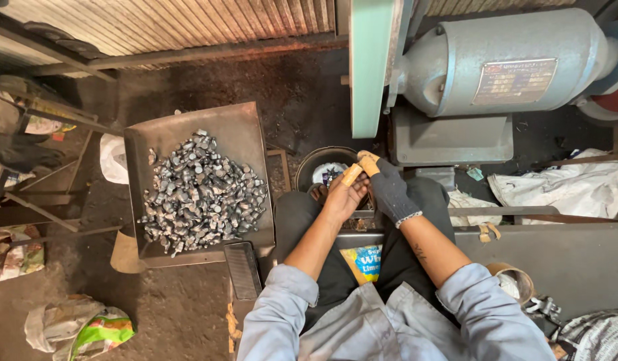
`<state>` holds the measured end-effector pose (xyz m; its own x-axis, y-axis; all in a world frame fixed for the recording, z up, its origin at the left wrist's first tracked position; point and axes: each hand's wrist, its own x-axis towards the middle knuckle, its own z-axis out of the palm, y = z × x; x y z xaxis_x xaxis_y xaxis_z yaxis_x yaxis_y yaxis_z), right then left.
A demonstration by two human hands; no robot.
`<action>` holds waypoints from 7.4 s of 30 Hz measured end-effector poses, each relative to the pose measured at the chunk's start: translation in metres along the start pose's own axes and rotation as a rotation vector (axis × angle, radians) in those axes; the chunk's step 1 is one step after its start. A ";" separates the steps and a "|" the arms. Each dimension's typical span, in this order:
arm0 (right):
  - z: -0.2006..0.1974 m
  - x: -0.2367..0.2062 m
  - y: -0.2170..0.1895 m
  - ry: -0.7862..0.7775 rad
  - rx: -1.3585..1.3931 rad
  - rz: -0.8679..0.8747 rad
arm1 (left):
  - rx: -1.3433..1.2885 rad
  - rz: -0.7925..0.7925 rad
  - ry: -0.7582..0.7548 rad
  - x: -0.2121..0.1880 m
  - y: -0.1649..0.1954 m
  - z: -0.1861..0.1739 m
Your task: The person sits at a bench grinder and grinds small metal pieces against the spinning wheel, producing sparks, then places the finished pieces into a metal tray that already holds a pile of ground pieces. They repeat this grind-and-place cycle throughout the episode.
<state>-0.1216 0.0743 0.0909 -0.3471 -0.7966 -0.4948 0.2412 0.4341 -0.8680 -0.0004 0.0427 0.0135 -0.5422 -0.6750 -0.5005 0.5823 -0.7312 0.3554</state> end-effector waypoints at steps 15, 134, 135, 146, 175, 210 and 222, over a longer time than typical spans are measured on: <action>0.020 0.036 0.000 -0.539 0.333 -0.190 | 0.386 0.558 0.089 0.059 0.045 0.032; 0.006 0.002 -0.002 -0.011 0.019 -0.107 | 0.174 0.063 -0.114 -0.007 0.013 0.015; 0.004 0.003 0.001 -0.064 0.091 -0.090 | 0.229 0.111 -0.095 -0.010 0.014 0.015; 0.029 0.035 -0.018 -0.583 0.795 -0.049 | 0.483 0.577 0.121 0.067 0.056 0.037; 0.030 -0.041 -0.006 -0.423 0.402 0.113 | 0.164 0.092 0.039 -0.065 0.030 -0.017; -0.013 -0.035 -0.041 -0.103 -0.324 -0.410 | 1.418 0.818 0.025 -0.060 0.035 0.052; 0.033 0.033 -0.014 -0.572 0.624 -0.100 | 0.435 0.435 0.113 0.047 0.056 0.015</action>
<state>-0.1065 0.0278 0.0880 0.0772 -0.9817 -0.1739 0.7471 0.1725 -0.6419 -0.0024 -0.0319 0.0217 -0.2297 -0.9229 -0.3092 0.4224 -0.3807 0.8226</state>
